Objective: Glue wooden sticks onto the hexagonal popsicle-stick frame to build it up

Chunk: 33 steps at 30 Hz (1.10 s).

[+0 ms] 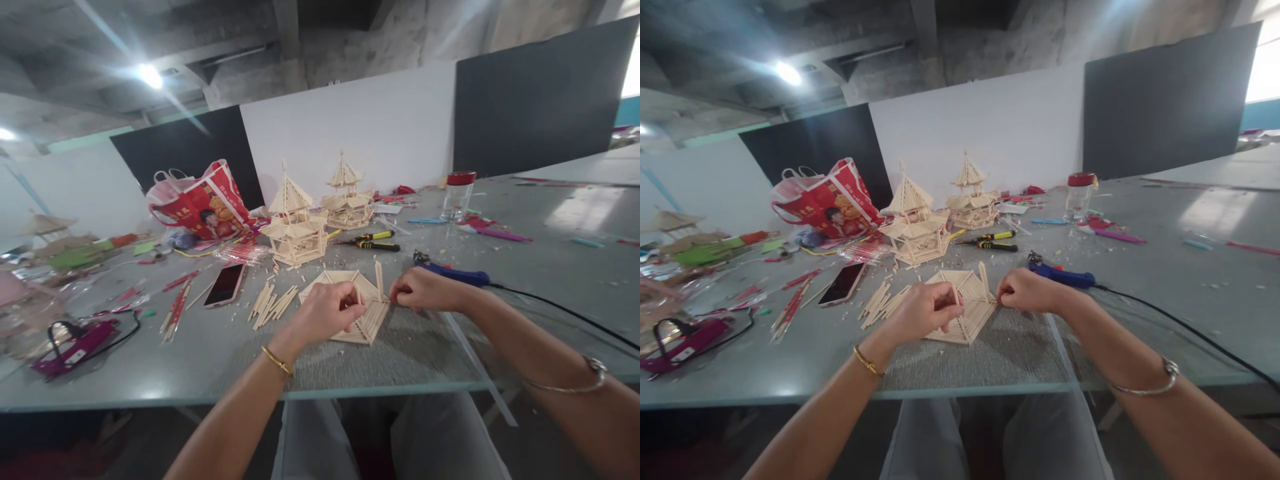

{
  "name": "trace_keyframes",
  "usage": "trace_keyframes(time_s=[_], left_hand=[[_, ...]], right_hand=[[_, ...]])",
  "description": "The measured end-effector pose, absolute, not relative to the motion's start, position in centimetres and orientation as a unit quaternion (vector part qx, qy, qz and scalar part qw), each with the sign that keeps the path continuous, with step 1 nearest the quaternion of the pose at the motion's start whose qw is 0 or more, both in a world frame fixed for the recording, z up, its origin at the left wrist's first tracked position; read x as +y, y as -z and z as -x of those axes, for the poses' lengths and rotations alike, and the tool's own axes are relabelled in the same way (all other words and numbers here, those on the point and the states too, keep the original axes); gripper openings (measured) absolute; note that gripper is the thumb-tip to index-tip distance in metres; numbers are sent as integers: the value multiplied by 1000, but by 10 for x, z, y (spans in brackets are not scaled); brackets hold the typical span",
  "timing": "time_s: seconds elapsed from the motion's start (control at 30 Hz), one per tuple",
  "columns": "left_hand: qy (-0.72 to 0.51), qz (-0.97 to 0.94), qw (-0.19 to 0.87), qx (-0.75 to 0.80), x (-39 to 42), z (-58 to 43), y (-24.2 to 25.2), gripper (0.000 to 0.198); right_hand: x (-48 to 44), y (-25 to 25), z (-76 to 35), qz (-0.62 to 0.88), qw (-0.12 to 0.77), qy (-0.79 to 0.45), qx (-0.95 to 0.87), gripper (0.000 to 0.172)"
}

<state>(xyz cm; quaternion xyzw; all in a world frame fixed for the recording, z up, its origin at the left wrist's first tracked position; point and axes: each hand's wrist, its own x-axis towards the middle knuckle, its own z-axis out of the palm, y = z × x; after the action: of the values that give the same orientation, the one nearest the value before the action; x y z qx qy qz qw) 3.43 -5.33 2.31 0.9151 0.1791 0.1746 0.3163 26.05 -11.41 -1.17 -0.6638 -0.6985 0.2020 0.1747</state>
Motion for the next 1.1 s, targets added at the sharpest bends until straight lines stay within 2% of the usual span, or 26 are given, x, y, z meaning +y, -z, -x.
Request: trace_keyframes(time_s=[1.1], left_hand=[[-184, -933, 261, 165, -58, -29, -17, 7]], right_hand=[[-113, 21, -265, 655, 177, -216, -702, 26]])
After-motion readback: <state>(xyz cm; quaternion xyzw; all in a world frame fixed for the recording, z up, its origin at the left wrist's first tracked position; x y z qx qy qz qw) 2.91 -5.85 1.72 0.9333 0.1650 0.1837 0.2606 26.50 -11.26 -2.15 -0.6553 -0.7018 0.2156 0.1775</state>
